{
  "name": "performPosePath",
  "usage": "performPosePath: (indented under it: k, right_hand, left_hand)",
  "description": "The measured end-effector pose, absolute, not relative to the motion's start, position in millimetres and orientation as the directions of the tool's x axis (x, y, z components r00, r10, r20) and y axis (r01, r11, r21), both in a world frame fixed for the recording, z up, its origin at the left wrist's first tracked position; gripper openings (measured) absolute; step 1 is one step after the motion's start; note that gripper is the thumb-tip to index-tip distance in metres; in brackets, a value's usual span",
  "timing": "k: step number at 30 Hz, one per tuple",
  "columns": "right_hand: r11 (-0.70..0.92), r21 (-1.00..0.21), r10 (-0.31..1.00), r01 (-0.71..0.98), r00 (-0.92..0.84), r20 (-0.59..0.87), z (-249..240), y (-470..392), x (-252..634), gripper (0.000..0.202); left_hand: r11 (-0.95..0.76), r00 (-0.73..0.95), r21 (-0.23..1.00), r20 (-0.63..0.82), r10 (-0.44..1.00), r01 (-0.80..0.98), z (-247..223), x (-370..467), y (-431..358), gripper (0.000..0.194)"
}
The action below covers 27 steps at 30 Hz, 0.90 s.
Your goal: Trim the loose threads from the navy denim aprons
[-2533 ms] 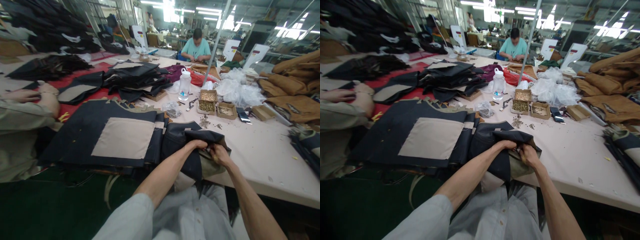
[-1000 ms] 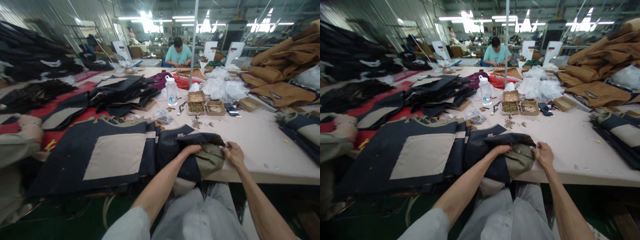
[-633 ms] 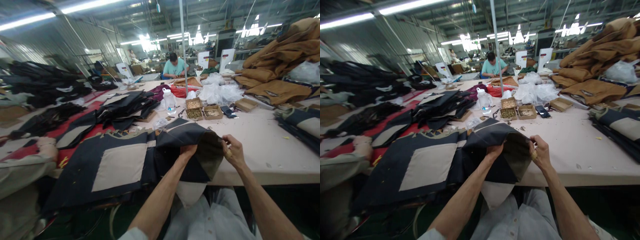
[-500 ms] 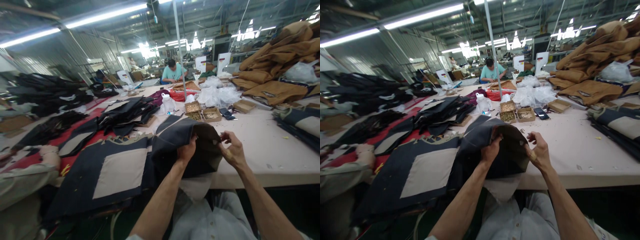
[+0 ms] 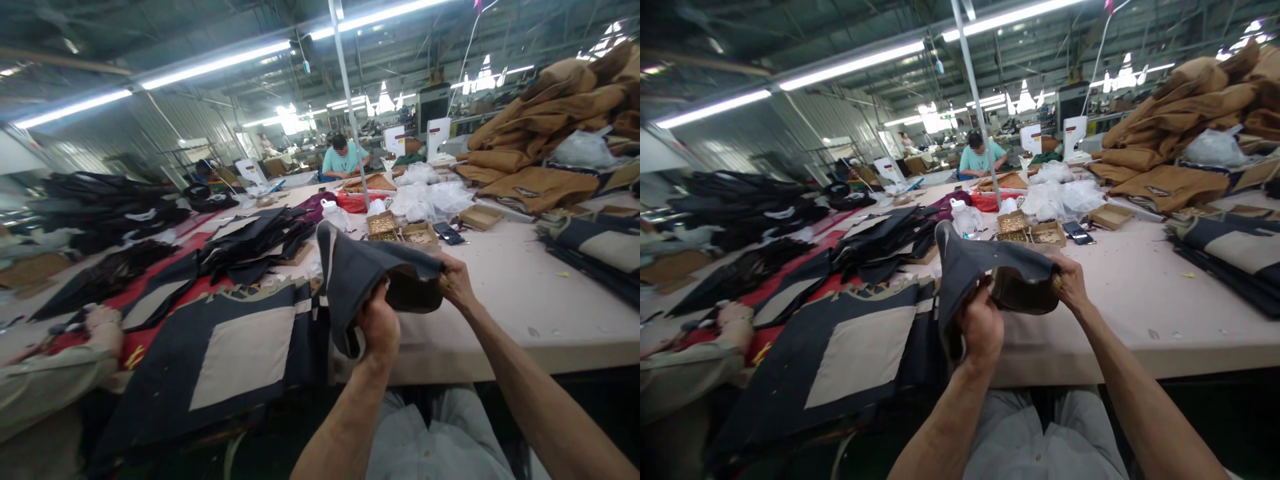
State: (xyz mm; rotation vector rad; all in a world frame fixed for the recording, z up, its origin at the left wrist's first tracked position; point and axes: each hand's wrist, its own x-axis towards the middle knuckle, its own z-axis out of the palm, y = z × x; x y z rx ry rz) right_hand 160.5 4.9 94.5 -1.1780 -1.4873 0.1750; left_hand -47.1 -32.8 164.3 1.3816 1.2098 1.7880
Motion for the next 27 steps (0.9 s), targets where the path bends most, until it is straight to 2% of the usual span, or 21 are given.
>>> performPosePath:
  k: [3, 7, 9, 11, 13, 15, 17, 19, 21, 22, 24, 27]
  right_hand:
    - [0.555, -0.545, 0.674, 0.628, 0.045, 0.737, 120.9, 11.9, 161.6, 0.032]
    - [0.557, -0.427, 0.671, 0.712, -0.083, 0.737, 131.7, 19.7, 159.1, 0.033]
    - [0.558, -0.412, 0.672, 0.721, -0.1, 0.734, 130.5, 21.3, 158.2, 0.033]
    - [0.55, -0.427, 0.682, 0.718, -0.09, 0.726, 128.6, 20.6, 158.3, 0.034]
    - [0.539, -0.449, 0.69, 0.713, -0.068, 0.721, 127.5, 18.0, 159.5, 0.033]
    - [0.534, -0.463, 0.692, 0.708, -0.051, 0.72, 126.8, 14.6, 161.3, 0.033]
    - [0.534, -0.469, 0.695, 0.703, -0.049, 0.718, 125.7, 11.5, 162.9, 0.032]
    - [0.535, -0.473, 0.698, 0.7, -0.05, 0.714, 123.9, 8.1, 162.9, 0.032]
    - [0.535, -0.469, 0.695, 0.703, -0.05, 0.717, 121.6, 3.9, 160.9, 0.033]
    - [0.537, -0.465, 0.693, 0.704, -0.054, 0.719, 120.4, 1.4, 159.6, 0.033]
    - [0.536, -0.467, 0.693, 0.703, -0.05, 0.719, 118.0, -3.2, 158.2, 0.035]
    - [0.479, -0.515, 0.708, 0.711, 0.034, 0.705, 113.7, -4.8, 165.6, 0.034]
  left_hand:
    - [-0.348, -0.305, 0.938, 0.333, 0.892, 0.006, 158.1, -24.6, -29.7, 0.026]
    - [-0.218, -0.364, 0.969, 0.162, 0.917, -0.118, 152.4, -17.3, -7.4, 0.042]
    - [-0.162, -0.318, 0.985, 0.134, 0.939, -0.064, 149.5, -22.4, -2.7, 0.035]
    - [-0.155, -0.197, 0.978, 0.181, 0.964, 0.139, 147.1, -29.2, -8.3, 0.023]
    - [-0.284, -0.051, 0.857, 0.337, 0.94, 0.429, 146.5, -35.3, -22.4, 0.018]
    - [-0.445, 0.075, 0.64, 0.519, 0.851, 0.627, 149.0, -39.8, -38.9, 0.018]
    - [-0.514, 0.116, 0.468, 0.648, 0.753, 0.719, 155.2, -43.0, -50.7, 0.026]
    - [-0.495, 0.107, 0.372, 0.706, 0.7, 0.785, 163.6, -46.1, -53.6, 0.041]
    - [-0.438, 0.124, 0.298, 0.692, 0.711, 0.848, 171.2, -51.0, -48.9, 0.052]
    - [-0.413, 0.155, 0.26, 0.655, 0.739, 0.873, 173.9, -54.3, -45.1, 0.052]
    - [-0.375, 0.219, 0.205, 0.532, 0.818, 0.904, 176.6, -62.6, -36.9, 0.042]
    - [-0.339, 0.241, 0.201, 0.393, 0.887, 0.919, 177.4, -74.9, -26.8, 0.026]
